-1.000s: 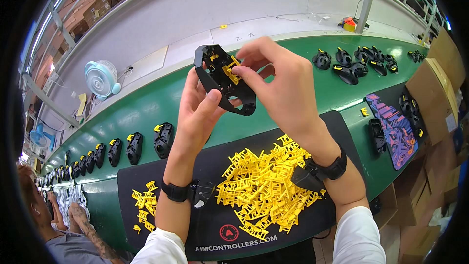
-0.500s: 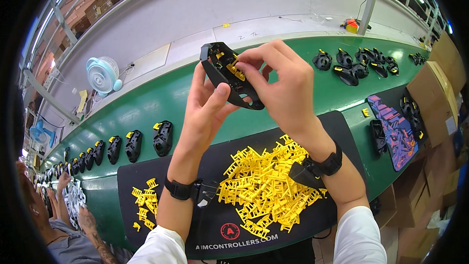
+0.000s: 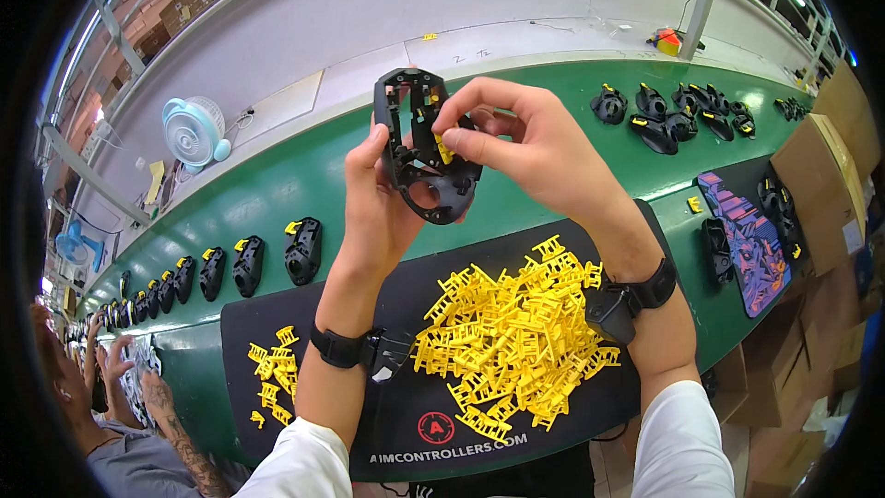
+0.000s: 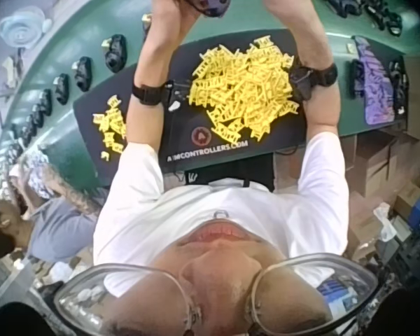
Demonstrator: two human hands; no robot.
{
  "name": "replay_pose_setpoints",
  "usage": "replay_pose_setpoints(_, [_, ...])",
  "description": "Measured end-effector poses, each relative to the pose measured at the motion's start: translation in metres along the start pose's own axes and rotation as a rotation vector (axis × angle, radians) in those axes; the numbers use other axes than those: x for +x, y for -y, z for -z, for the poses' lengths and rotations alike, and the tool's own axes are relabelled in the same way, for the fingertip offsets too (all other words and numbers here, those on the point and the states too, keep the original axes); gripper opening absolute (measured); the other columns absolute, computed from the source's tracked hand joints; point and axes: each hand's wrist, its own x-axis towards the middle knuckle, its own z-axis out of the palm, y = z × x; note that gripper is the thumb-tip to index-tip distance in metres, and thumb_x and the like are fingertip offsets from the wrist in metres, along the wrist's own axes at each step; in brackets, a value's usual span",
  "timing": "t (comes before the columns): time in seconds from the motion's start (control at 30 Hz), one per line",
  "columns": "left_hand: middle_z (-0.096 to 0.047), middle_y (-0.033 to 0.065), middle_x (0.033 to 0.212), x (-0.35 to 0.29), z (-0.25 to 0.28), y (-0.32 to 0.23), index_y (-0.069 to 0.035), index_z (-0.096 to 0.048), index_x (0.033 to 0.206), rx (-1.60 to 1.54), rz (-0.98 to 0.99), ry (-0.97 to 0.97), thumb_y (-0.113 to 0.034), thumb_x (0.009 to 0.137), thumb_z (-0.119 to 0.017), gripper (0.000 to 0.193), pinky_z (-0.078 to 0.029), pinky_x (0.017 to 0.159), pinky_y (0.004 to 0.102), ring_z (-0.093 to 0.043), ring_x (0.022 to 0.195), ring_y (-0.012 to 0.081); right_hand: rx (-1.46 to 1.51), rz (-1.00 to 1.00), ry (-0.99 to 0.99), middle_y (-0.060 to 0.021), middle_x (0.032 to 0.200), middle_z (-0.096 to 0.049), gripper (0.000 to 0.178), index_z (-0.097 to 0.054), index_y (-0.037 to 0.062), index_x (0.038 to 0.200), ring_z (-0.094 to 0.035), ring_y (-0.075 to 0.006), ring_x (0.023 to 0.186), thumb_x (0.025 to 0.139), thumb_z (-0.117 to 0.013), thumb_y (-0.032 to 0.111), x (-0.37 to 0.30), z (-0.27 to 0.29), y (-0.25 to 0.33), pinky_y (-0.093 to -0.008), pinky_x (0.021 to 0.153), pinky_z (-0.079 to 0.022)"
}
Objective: Assembling yellow components into black electronic mouse housings.
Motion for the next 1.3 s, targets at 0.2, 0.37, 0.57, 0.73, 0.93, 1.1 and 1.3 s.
replay_pose_setpoints(0.2, [-0.068, 0.0106, 0.096, 0.001, -0.012, -0.007, -0.005, -0.055, 0.126, -0.015, 0.026, -0.152, -0.056, 0.101, -0.034, 0.061, -0.052, 0.057, 0.0345, -0.066, 0.075, 0.0182, -0.157, -0.049, 0.022, 0.0102, 0.068, -0.032, 0.011, -0.069, 0.0044, 0.098, -0.029, -0.0022, 0.064, 0.088, -0.073, 0.008, 0.000, -0.004, 0.001, -0.0226, 0.056, -0.025])
replay_pose_setpoints(0.37, [-0.066, 0.0094, 0.085, 0.001, -0.003, -0.010, -0.005, -0.058, 0.122, -0.029, 0.123, -0.082, -0.058, 0.100, -0.032, 0.063, -0.044, 0.047, 0.0323, -0.061, 0.062, 0.0190, -0.165, -0.060, 0.018, 0.0101, 0.068, -0.032, 0.013, -0.068, 0.0043, 0.096, -0.028, -0.0021, 0.063, 0.087, -0.076, 0.011, 0.002, -0.009, -0.004, -0.0226, 0.056, -0.024])
replay_pose_setpoints(0.57, [-0.067, 0.0082, 0.087, 0.003, 0.013, -0.011, -0.008, -0.058, 0.122, -0.111, 0.235, 0.078, -0.057, 0.101, -0.032, 0.060, -0.040, 0.042, 0.0296, -0.059, 0.056, 0.0191, -0.406, 0.251, -0.085, 0.0032, 0.084, -0.059, 0.018, -0.071, 0.0079, 0.094, -0.049, -0.0089, 0.074, 0.081, -0.082, 0.014, 0.002, -0.009, -0.010, -0.0258, 0.062, -0.039])
replay_pose_setpoints(0.73, [-0.068, 0.0079, 0.087, 0.003, 0.019, -0.011, -0.012, -0.056, 0.119, -0.347, 0.329, 0.002, -0.057, 0.102, -0.032, 0.054, -0.035, 0.039, 0.0253, -0.051, 0.046, 0.0163, -0.749, 0.559, 0.096, -0.0043, 0.096, -0.068, 0.033, -0.072, 0.0086, 0.096, -0.059, -0.0256, 0.098, 0.069, -0.087, 0.020, 0.003, -0.008, -0.002, -0.0356, 0.082, -0.054])
replay_pose_setpoints(0.93, [-0.066, 0.0142, 0.085, 0.011, 0.047, -0.006, -0.006, -0.054, 0.116, -0.521, 0.500, 0.281, -0.060, 0.100, -0.029, 0.062, -0.031, 0.035, 0.0240, -0.046, 0.041, 0.0181, -0.832, 0.455, 0.123, -0.0037, 0.093, -0.069, 0.031, -0.071, 0.0082, 0.098, -0.060, -0.0254, 0.094, 0.071, -0.086, 0.017, 0.001, -0.019, -0.002, -0.0356, 0.078, -0.054])
replay_pose_setpoints(1.1, [-0.063, 0.0155, 0.086, 0.010, 0.060, -0.010, 0.001, -0.054, 0.115, -0.460, 0.494, 0.174, -0.055, 0.099, -0.029, 0.063, -0.034, 0.037, 0.0274, -0.049, 0.050, 0.0258, -0.840, 0.490, 0.150, -0.0055, 0.088, -0.069, 0.026, -0.071, 0.0072, 0.096, -0.059, -0.0253, 0.088, 0.075, -0.083, 0.017, 0.002, -0.026, -0.007, -0.0347, 0.075, -0.051])
replay_pose_setpoints(1.3, [-0.067, 0.0263, 0.101, 0.015, 0.085, 0.008, 0.005, -0.058, 0.119, -0.656, 0.538, 0.507, -0.048, 0.099, -0.032, 0.063, -0.042, 0.038, 0.0281, -0.061, 0.059, 0.0274, -0.704, 0.328, 0.220, -0.0078, 0.091, -0.069, 0.025, -0.071, 0.0062, 0.099, -0.060, -0.0264, 0.092, 0.080, -0.080, 0.020, 0.000, -0.023, -0.015, -0.0362, 0.081, -0.050])
